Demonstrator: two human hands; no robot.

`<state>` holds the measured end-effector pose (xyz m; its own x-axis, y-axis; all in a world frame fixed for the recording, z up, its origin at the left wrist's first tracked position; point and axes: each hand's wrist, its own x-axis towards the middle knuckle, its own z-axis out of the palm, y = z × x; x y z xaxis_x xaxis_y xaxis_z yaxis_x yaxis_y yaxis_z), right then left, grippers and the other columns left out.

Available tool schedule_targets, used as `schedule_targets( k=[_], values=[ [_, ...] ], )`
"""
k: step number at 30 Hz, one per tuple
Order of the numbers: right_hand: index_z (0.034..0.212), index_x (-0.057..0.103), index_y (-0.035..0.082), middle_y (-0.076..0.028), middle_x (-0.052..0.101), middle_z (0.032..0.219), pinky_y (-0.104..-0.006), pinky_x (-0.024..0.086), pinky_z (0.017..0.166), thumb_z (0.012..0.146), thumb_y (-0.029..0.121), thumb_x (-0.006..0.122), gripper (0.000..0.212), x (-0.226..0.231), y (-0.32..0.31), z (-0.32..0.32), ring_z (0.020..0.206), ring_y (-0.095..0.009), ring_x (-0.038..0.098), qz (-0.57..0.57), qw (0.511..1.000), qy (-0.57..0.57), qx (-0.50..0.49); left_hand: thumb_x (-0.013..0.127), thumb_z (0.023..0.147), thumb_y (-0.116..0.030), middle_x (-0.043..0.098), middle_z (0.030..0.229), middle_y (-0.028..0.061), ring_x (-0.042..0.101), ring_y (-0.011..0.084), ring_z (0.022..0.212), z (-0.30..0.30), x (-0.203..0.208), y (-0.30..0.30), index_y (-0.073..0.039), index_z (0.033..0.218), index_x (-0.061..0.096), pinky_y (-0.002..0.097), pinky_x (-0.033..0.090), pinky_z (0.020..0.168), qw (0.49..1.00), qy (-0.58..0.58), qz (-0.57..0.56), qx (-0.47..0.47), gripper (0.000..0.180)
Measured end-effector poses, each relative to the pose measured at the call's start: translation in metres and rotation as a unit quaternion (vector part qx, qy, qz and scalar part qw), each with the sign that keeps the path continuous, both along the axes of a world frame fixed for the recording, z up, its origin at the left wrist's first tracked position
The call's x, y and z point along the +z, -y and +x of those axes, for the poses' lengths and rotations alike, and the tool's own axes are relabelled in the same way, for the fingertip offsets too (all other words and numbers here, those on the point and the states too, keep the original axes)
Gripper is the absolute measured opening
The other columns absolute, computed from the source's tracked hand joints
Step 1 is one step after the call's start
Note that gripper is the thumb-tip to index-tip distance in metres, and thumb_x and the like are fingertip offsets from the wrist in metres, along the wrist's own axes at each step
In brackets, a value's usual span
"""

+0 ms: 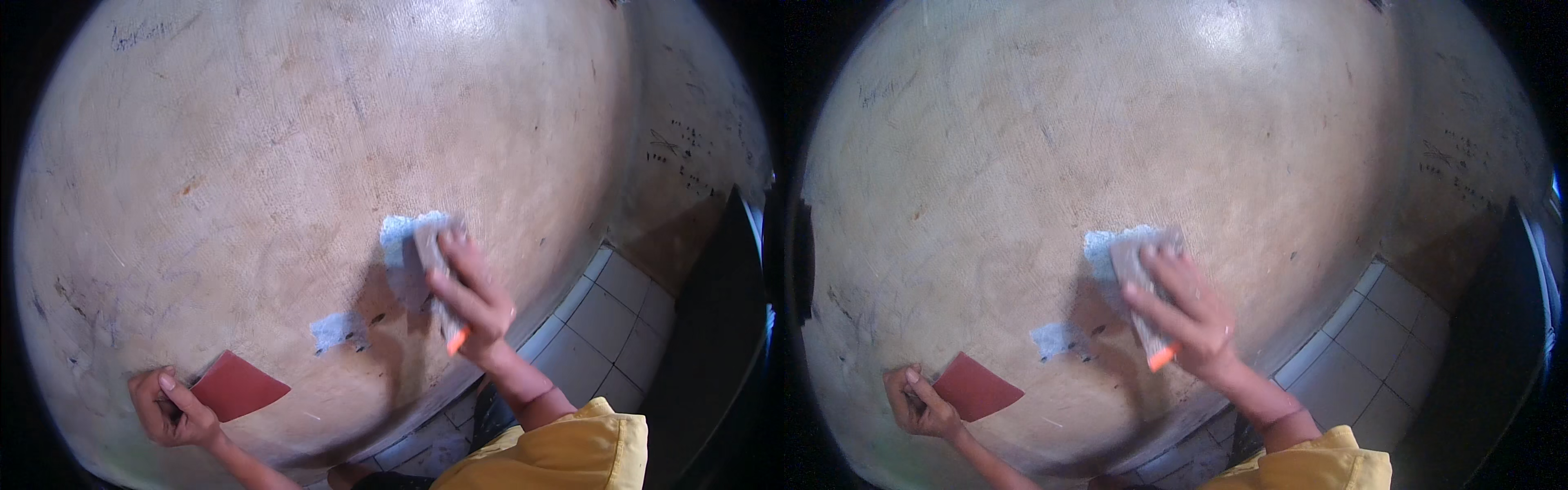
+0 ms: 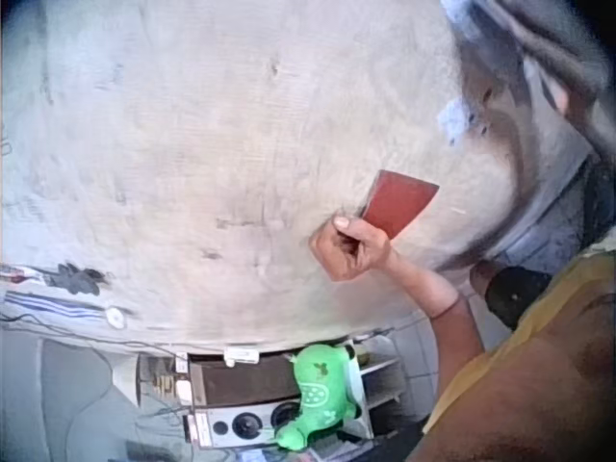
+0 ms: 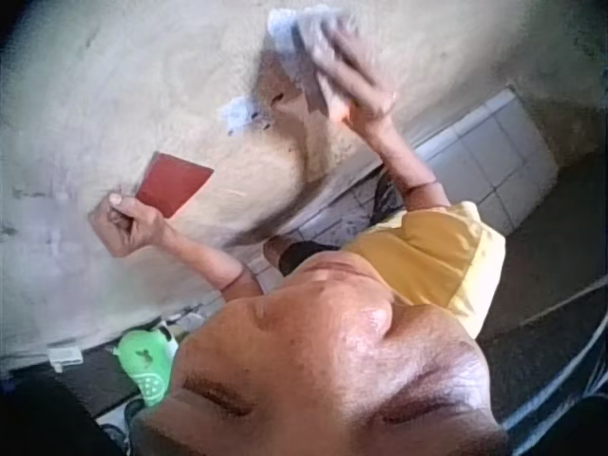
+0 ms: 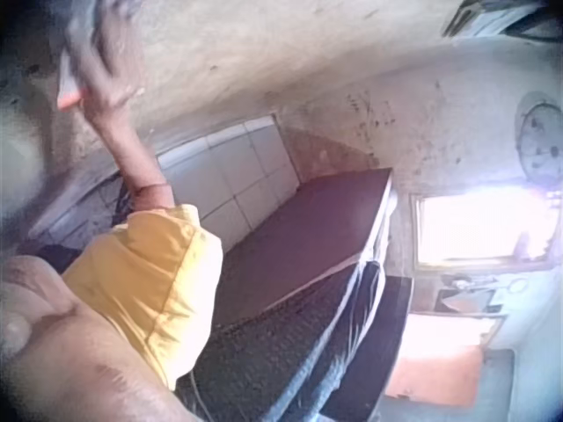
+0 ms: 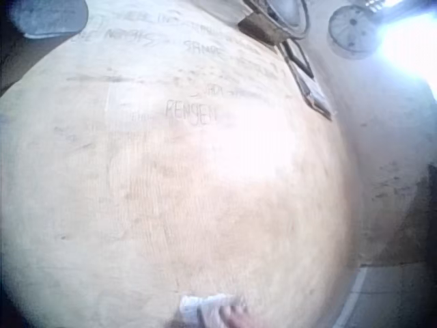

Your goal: The person scrapes a patch on the wall with a putty knife and then sands the area by hand using a piece of sandpaper.

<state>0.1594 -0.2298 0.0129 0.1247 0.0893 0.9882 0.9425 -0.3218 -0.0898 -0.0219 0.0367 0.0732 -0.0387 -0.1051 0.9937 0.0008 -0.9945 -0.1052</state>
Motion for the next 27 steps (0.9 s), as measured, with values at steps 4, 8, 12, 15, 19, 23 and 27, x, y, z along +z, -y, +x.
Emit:
schedule_targets(
  k=[4,8,12,15,19,23,27],
  values=[
    [0.108,0.067,0.019,-0.017,0.059,0.115,-0.0436,0.047,0.090,0.075,0.015,0.065,0.033,-0.009,-0.004,-0.002,0.106,-0.034,0.058,-0.011,1.000,0.012,-0.026,0.049,0.088,-0.006,0.048,0.067,0.0082,0.043,0.0153,0.055,-0.001,0.004,0.004,0.004,0.074,0.053,0.0268,0.030,0.046,1.000,0.002,0.010,0.018,0.018],
    [0.107,0.067,0.019,-0.016,0.059,0.115,-0.0432,0.047,0.090,0.073,0.015,0.066,0.034,-0.006,-0.003,0.000,0.106,-0.033,0.058,-0.007,1.000,0.008,-0.023,0.049,0.088,-0.008,0.047,0.066,0.0064,0.041,0.0138,0.053,0.005,0.000,-0.002,0.004,0.075,0.054,0.0262,0.027,0.045,1.000,0.019,0.008,-0.002,0.018],
    [0.106,0.068,0.019,-0.016,0.060,0.115,-0.0438,0.046,0.090,0.072,0.015,0.067,0.034,-0.002,-0.007,0.002,0.105,-0.034,0.059,-0.008,0.999,0.019,-0.028,0.049,0.088,-0.007,0.047,0.066,0.0063,0.040,0.0132,0.053,0.002,0.002,0.001,0.004,0.075,0.053,0.0257,0.027,0.045,1.000,-0.002,-0.002,-0.005,0.018],
    [0.106,0.068,0.020,-0.015,0.060,0.114,-0.0433,0.046,0.091,0.071,0.014,0.068,0.035,0.003,-0.004,0.004,0.105,-0.032,0.059,0.024,1.000,0.012,0.002,0.049,0.088,-0.007,0.047,0.066,0.0066,0.040,0.0133,0.053,0.000,0.002,0.000,0.005,0.075,0.053,0.0258,0.027,0.046,1.000,0.000,0.001,0.007,0.018],
    [0.107,0.067,0.021,-0.015,0.060,0.115,-0.0423,0.047,0.090,0.071,0.015,0.069,0.037,-0.002,-0.004,0.000,0.106,-0.031,0.059,-0.023,0.999,0.025,-0.036,0.049,0.088,-0.007,0.047,0.067,0.0075,0.042,0.0146,0.055,-0.002,0.002,-0.002,0.005,0.076,0.053,0.0263,0.029,0.047,1.000,-0.004,0.015,0.009,0.017],
    [0.108,0.066,0.020,-0.014,0.061,0.114,-0.0422,0.047,0.089,0.074,0.016,0.067,0.034,-0.003,0.003,0.001,0.105,-0.031,0.059,-0.029,0.999,0.017,-0.020,0.049,0.088,-0.007,0.048,0.067,0.0085,0.043,0.0161,0.057,0.003,-0.002,-0.001,0.005,0.076,0.053,0.0270,0.031,0.049,1.000,0.003,-0.007,0.004,0.018],
    [0.109,0.066,0.021,-0.013,0.061,0.113,-0.0418,0.047,0.090,0.075,0.016,0.066,0.035,0.006,0.000,0.004,0.104,-0.030,0.060,-0.032,0.998,0.034,-0.038,0.048,0.088,-0.006,0.048,0.067,0.0089,0.043,0.0165,0.058,-0.002,-0.001,-0.002,0.005,0.076,0.053,0.0274,0.032,0.050,1.000,-0.002,-0.014,0.009,0.017]
  ],
)
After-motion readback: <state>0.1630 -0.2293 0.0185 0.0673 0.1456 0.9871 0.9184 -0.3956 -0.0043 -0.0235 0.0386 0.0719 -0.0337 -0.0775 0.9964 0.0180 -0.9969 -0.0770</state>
